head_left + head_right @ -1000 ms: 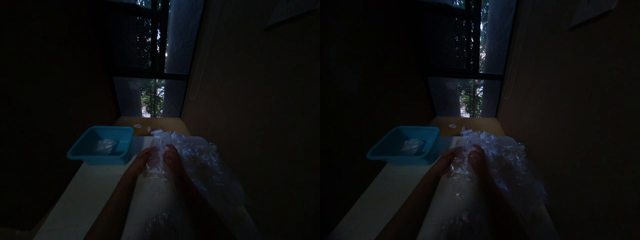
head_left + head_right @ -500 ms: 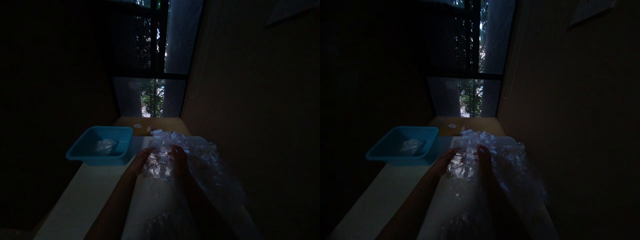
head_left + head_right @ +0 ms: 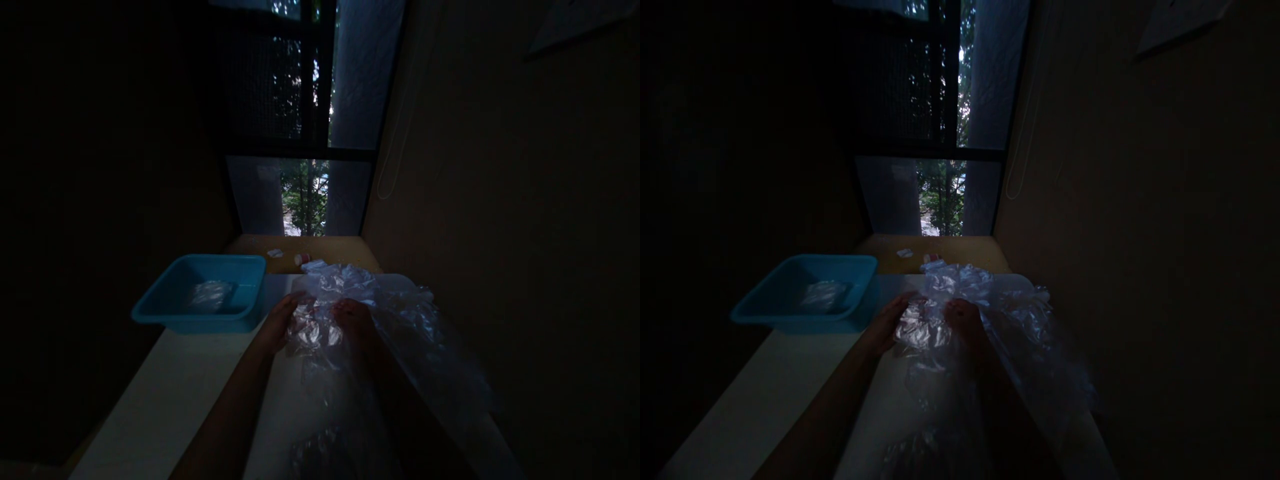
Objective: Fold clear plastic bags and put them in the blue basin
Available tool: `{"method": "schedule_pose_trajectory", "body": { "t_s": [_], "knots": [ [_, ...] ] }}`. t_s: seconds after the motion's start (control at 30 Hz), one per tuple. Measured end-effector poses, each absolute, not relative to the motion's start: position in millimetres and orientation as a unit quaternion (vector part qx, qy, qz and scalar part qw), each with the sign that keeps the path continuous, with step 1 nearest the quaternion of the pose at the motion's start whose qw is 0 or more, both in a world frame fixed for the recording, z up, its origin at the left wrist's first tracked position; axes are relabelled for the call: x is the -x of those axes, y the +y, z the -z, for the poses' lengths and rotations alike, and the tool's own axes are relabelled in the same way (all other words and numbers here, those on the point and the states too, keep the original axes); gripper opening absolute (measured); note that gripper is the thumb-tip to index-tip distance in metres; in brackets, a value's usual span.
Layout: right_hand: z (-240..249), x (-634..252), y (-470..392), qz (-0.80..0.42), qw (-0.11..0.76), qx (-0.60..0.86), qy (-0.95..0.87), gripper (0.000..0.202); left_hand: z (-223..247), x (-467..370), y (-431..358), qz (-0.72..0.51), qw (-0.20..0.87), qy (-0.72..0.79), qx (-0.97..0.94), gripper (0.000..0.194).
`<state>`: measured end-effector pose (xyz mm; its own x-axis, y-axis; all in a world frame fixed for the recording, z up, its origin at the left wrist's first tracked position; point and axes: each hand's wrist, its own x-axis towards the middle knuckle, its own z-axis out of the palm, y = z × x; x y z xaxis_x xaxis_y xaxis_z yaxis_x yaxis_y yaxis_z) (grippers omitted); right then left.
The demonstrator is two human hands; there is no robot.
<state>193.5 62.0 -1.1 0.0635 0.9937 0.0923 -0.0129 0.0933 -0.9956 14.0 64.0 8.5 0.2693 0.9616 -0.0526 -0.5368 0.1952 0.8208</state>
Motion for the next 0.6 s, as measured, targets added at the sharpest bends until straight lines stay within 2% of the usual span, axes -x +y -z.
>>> {"method": "schedule_pose_trajectory", "body": {
  "t_s": [0.23,0.4,0.6],
  "knots": [
    [2,-193,65,-0.515,0.551,0.478,-0.45,0.014,-15,-17,61,-0.515,0.717,0.322,-0.343,0.024],
    [-1,-196,62,-0.483,0.548,0.478,-0.488,0.011,-14,-15,60,-0.533,0.702,0.312,-0.355,0.004],
    [-10,-194,56,-0.459,0.587,0.468,-0.476,0.009,-15,-16,61,-0.559,0.684,0.3,-0.361,0.009]
  ]
}}
